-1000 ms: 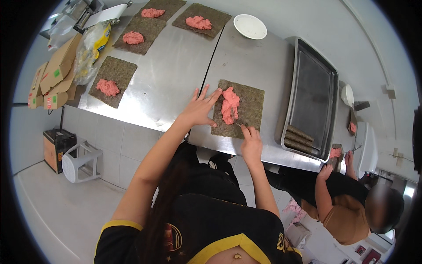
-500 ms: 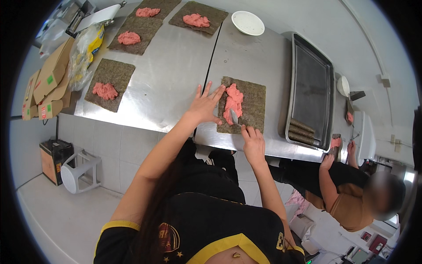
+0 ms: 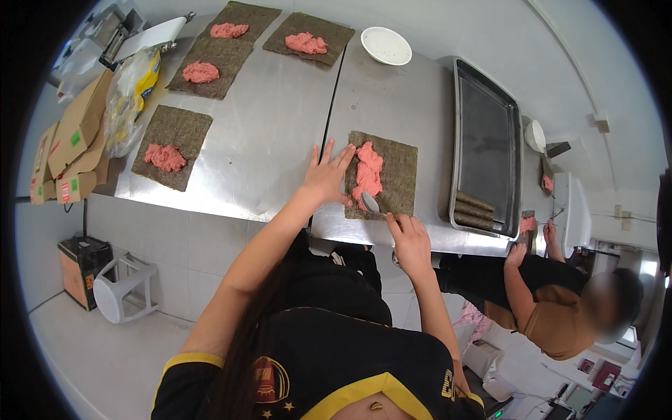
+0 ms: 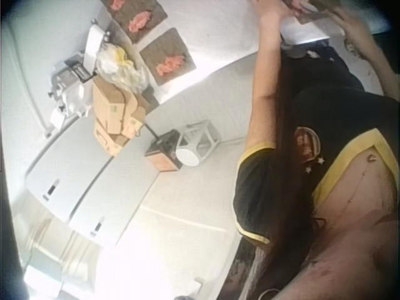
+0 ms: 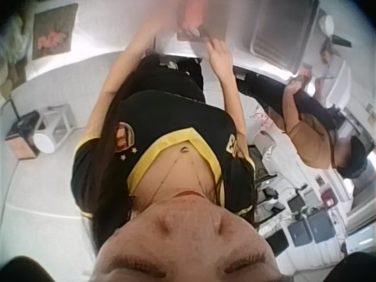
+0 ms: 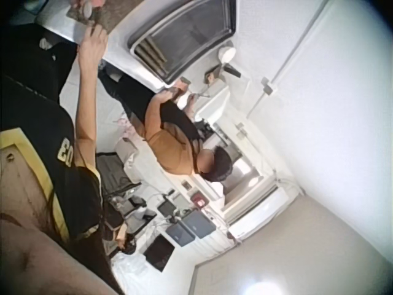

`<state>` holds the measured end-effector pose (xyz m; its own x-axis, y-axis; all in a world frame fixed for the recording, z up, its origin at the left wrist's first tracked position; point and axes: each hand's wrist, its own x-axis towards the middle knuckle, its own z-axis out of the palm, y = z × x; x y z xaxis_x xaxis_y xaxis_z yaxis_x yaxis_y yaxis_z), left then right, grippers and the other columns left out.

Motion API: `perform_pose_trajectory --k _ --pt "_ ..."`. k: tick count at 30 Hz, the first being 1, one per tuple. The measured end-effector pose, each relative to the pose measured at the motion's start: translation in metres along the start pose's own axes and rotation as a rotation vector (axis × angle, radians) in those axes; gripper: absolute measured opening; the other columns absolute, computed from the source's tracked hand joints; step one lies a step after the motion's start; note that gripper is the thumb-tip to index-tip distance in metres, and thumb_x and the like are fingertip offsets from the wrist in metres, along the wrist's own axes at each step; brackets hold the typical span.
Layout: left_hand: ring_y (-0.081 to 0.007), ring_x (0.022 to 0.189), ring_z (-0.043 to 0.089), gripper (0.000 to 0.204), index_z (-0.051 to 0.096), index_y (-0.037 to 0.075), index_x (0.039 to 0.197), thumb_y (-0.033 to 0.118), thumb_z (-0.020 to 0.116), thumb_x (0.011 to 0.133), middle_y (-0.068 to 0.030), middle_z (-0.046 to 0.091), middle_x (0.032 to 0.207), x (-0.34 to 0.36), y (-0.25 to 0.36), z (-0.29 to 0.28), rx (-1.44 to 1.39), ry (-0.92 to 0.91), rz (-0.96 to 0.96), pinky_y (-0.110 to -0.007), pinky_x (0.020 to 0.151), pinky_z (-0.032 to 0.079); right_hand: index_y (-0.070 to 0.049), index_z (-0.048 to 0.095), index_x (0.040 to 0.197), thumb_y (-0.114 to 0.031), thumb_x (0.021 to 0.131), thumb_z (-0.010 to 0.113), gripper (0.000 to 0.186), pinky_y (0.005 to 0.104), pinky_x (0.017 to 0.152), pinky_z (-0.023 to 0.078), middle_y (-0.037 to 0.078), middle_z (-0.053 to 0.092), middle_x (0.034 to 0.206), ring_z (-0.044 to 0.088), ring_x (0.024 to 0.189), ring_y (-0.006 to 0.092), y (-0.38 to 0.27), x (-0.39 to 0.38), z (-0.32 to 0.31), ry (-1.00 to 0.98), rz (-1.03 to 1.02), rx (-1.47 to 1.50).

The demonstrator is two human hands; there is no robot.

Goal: The person spreads a pink filling onto sheets of nori, rolls them into cylindrical sushi rolls, and places the finished rolls into a metal tray. The person repeats this process for multiple sheets.

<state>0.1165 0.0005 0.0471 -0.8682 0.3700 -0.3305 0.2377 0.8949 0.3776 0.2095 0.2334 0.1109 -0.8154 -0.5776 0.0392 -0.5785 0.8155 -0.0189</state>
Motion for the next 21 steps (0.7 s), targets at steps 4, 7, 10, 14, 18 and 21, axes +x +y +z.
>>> perform_pose_trajectory --k 4,7,10,14,18,21 --pt "-0.0343 0.146 -0.001 0.132 0.001 0.013 0.152 0.053 0.082 0.057 -0.0018 0.010 0.159 -0.001 0.000 0.003 -0.025 -0.004 -0.005 -0.058 0.115 0.001 -0.005 0.061 0.114 -0.003 0.075 0.057 0.039 0.0359 0.073 0.045 0.008 0.056 0.096 0.056 0.087 0.0246 0.004 -0.002 -0.005 0.010 0.007 0.061" --pt "-0.0345 0.146 -0.001 0.132 0.000 0.013 0.152 0.053 0.082 0.057 -0.0022 0.011 0.159 -0.002 -0.001 0.002 -0.023 0.017 -0.002 -0.059 0.115 0.002 -0.007 0.062 0.114 0.001 0.074 0.057 0.042 0.0378 0.073 0.046 0.010 0.058 0.095 0.057 0.084 0.0266 0.009 -0.002 -0.005 0.061 0.031 0.135" --pt "-0.0354 0.146 0.001 0.132 -0.001 0.013 0.152 0.053 0.082 0.057 -0.0027 0.013 0.159 -0.005 0.001 0.004 -0.011 0.004 0.005 -0.060 0.114 0.003 -0.008 0.063 0.116 0.004 0.073 0.056 0.045 0.0399 0.073 0.047 0.011 0.059 0.092 0.057 0.082 0.0288 0.015 0.002 -0.011 0.136 0.072 0.218" --pt "-0.0353 0.146 0.001 0.132 -0.001 0.012 0.152 0.052 0.082 0.058 -0.0029 0.015 0.158 -0.003 -0.001 0.007 0.009 0.030 0.007 -0.061 0.114 0.002 -0.009 0.064 0.116 0.003 0.075 0.055 0.044 0.0417 0.072 0.048 0.011 0.059 0.089 0.058 0.081 0.0304 0.031 0.029 -0.014 0.136 0.123 0.230" --pt "-0.0363 0.145 0.002 0.134 -0.002 0.013 0.152 0.046 0.085 0.055 -0.0054 0.020 0.157 0.002 -0.006 0.005 -0.059 0.079 0.039 -0.061 0.113 0.000 -0.009 0.066 0.113 0.001 0.074 0.054 0.042 0.0406 0.072 0.049 0.009 0.058 0.085 0.059 0.080 0.0287 0.041 0.059 -0.006 0.107 0.152 0.170" --pt "-0.0367 0.145 0.002 0.134 -0.001 0.014 0.152 0.045 0.086 0.054 -0.0064 0.025 0.155 0.005 -0.014 0.007 -0.077 0.110 0.041 -0.061 0.113 0.000 -0.009 0.066 0.112 0.000 0.073 0.056 0.041 0.0392 0.071 0.050 0.008 0.058 0.084 0.059 0.080 0.0269 0.041 0.072 0.006 0.069 0.122 0.089"
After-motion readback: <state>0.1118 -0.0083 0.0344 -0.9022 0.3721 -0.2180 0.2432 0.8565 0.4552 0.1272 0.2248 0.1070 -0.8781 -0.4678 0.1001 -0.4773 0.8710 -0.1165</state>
